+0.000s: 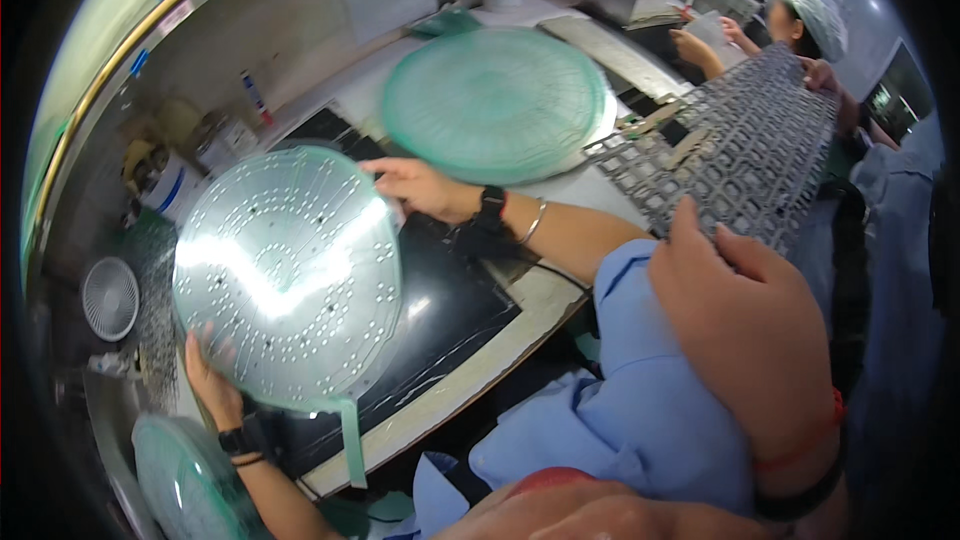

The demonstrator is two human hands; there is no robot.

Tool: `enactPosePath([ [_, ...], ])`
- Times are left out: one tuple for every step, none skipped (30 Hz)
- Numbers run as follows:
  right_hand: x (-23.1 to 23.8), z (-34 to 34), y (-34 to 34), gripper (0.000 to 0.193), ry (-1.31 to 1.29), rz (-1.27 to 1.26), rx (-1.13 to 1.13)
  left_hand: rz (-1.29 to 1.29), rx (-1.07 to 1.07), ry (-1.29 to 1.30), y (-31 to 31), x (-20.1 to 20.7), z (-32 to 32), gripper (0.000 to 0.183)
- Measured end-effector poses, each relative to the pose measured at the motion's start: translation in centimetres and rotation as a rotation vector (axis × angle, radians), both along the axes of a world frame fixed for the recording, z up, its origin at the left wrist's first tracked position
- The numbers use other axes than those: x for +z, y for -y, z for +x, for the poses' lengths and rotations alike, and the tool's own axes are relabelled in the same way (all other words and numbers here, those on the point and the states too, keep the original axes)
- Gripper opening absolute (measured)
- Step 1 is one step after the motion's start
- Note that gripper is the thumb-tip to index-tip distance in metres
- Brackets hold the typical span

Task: Assembling keyboard components by placing internal layers into a circular frame.

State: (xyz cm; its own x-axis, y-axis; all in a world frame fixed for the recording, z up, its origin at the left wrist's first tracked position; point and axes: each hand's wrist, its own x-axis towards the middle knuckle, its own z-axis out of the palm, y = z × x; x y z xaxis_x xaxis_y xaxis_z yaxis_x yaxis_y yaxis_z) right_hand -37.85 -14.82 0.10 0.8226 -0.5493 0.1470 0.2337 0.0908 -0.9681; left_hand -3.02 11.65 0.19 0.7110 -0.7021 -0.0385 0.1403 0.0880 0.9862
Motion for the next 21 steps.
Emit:
enactPosePath([
  [0.2, -0.4, -0.4, 0.043, 0.006, 0.005, 0.005, 0.005, 0.005, 0.006, 0.4, 0.3, -0.3, 0.046],
  [0.4, -0.5, -0.4, 0.042, -0.01, 0.046, -0.016, 0.011, -0.003, 0.01, 0.8, 0.7, -1.2, 0.045],
  [0.5, -0.2, -0.4, 0.042, -0.028, 0.085, -0.039, 0.016, -0.013, 0.013, 0.9, 0.9, -1.6, 0.044],
  [0.2, 0.1, -0.2, 0.042, -0.012, 0.069, -0.015, -0.008, -0.005, 0.023, 0.5, 0.4, -1.0, 0.043],
  [-0.3, 0.2, -0.1, 0.042, 0.005, 0.044, 0.0, -0.029, -0.005, 0.027, 0.4, 0.6, -1.2, 0.043],
  [-0.6, 0.0, 0.2, 0.043, -0.006, 0.031, 0.009, -0.019, 0.007, 0.034, 0.4, 1.0, -1.5, 0.043],
  [-0.3, 0.1, -0.2, 0.043, -0.03, 0.034, 0.005, 0.008, 0.023, 0.036, 0.0, 1.0, -1.4, 0.043],
  [0.0, 0.1, -0.4, 0.043, -0.029, 0.045, 0.005, 0.001, 0.021, 0.023, 0.0, 0.9, -1.2, 0.044],
  [0.4, 0.0, -0.6, 0.042, -0.029, 0.056, 0.005, -0.003, 0.022, 0.022, 0.1, 0.9, -1.2, 0.044],
  [0.4, -0.1, -0.6, 0.042, -0.03, 0.057, 0.001, -0.004, 0.012, 0.011, 0.2, 0.9, -1.2, 0.044],
  [0.4, -0.1, -0.5, 0.042, -0.027, 0.052, 0.005, -0.004, 0.001, 0.001, 0.2, 0.9, -1.2, 0.044],
  [0.3, -0.1, -0.5, 0.042, -0.023, 0.047, 0.007, -0.003, -0.004, 0.0, 0.2, 1.0, -1.2, 0.044],
  [-0.1, -0.1, -0.2, 0.042, -0.026, 0.045, 0.0, -0.001, 0.008, 0.003, 0.2, 1.0, -1.3, 0.045],
  [-0.6, 0.0, 0.1, 0.042, -0.006, 0.041, 0.006, 0.0, 0.018, 0.006, 0.3, 1.0, -1.3, 0.045],
  [-1.1, -0.1, 0.4, 0.042, 0.013, 0.036, 0.011, -0.002, 0.009, 0.004, 0.5, 1.1, -1.5, 0.045],
  [-0.2, -0.3, -0.1, 0.042, 0.01, 0.061, 0.035, -0.002, 0.006, 0.004, 0.5, 1.0, -1.5, 0.045],
  [0.2, -0.2, -0.3, 0.042, -0.007, 0.079, 0.014, -0.003, 0.003, 0.004, 0.5, 1.0, -1.5, 0.045],
  [0.1, 0.0, -0.4, 0.042, 0.008, 0.09, 0.021, 0.001, -0.005, 0.002, 0.3, 0.9, -1.3, 0.045],
  [0.1, 0.1, -0.3, 0.042, 0.007, 0.092, 0.012, -0.001, -0.006, 0.001, 0.2, 0.9, -1.2, 0.045],
  [0.1, 0.1, -0.3, 0.041, 0.008, 0.092, 0.001, -0.002, -0.007, 0.0, 0.3, 0.9, -1.2, 0.045],
  [0.1, -0.1, -0.2, 0.041, 0.009, 0.091, -0.008, 0.001, -0.015, -0.002, 0.4, 0.9, -1.2, 0.045],
])
